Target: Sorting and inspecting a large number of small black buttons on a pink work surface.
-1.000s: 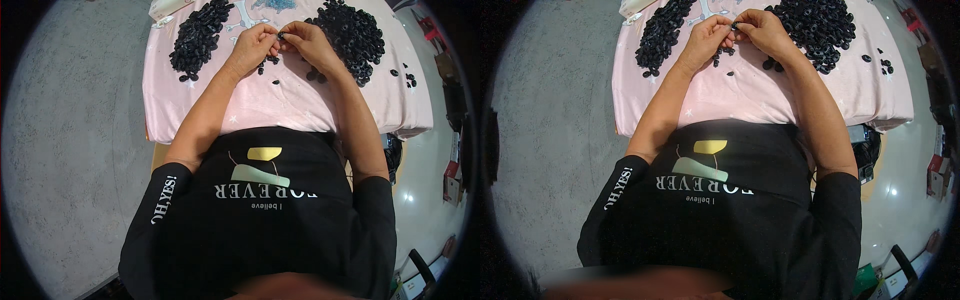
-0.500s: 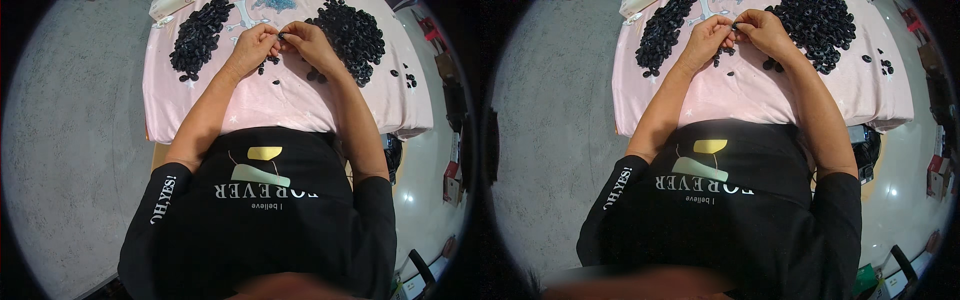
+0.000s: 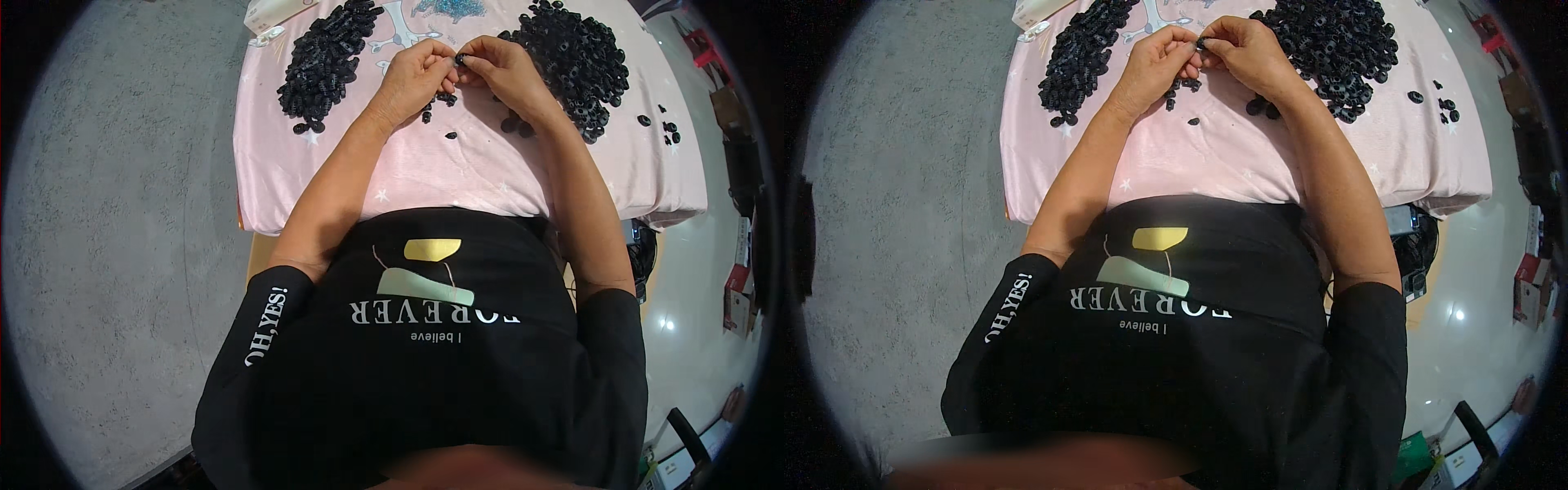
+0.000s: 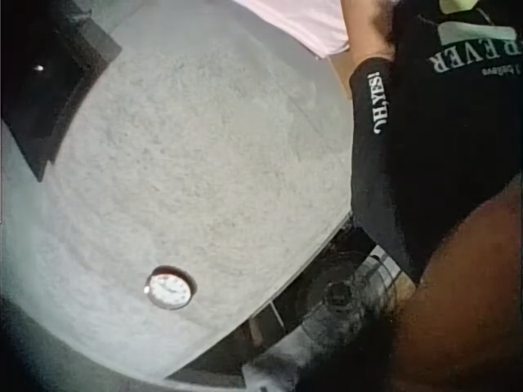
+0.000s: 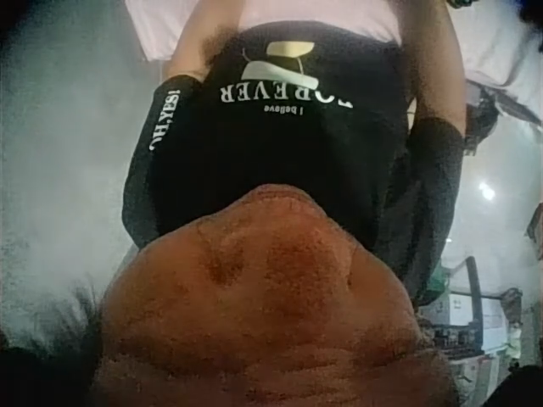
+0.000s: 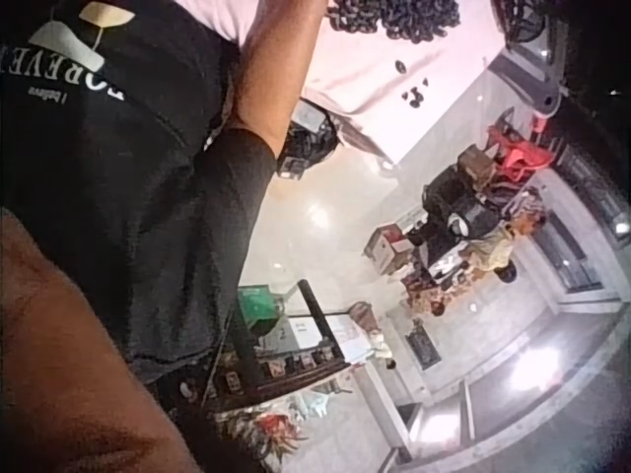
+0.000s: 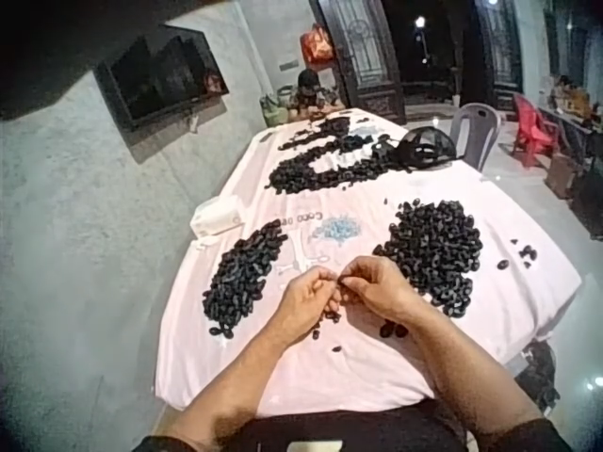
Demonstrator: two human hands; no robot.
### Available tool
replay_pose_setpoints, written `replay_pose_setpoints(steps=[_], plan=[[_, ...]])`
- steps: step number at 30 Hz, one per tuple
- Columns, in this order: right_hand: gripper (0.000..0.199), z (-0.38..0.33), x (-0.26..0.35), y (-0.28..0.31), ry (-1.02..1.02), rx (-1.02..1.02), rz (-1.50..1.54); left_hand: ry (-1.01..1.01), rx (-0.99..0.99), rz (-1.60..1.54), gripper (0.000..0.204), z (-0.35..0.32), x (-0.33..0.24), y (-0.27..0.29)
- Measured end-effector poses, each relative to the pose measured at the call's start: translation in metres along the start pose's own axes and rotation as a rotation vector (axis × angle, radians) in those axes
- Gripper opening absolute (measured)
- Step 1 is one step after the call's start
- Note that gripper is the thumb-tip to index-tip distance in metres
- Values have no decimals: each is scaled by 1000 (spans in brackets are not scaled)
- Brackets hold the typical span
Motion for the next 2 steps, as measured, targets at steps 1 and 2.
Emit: replay_pose_setpoints(steps=[1,2], plan=[[14,0,0,0,0,4,5,0,2,-5,14,0,0,0],[15,0,-1,0,-1,7,10,0,6,-11,14,1,0,0]])
Point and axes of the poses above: each hand's wrist, its own z-axis towards the middle knuckle, its own y-axis out of the back of the hand, x = y × z, the point moved 5 cm from there along z, towards the middle knuckle, and after that the axes turned 1 degree about z, right-handed, at the moved point
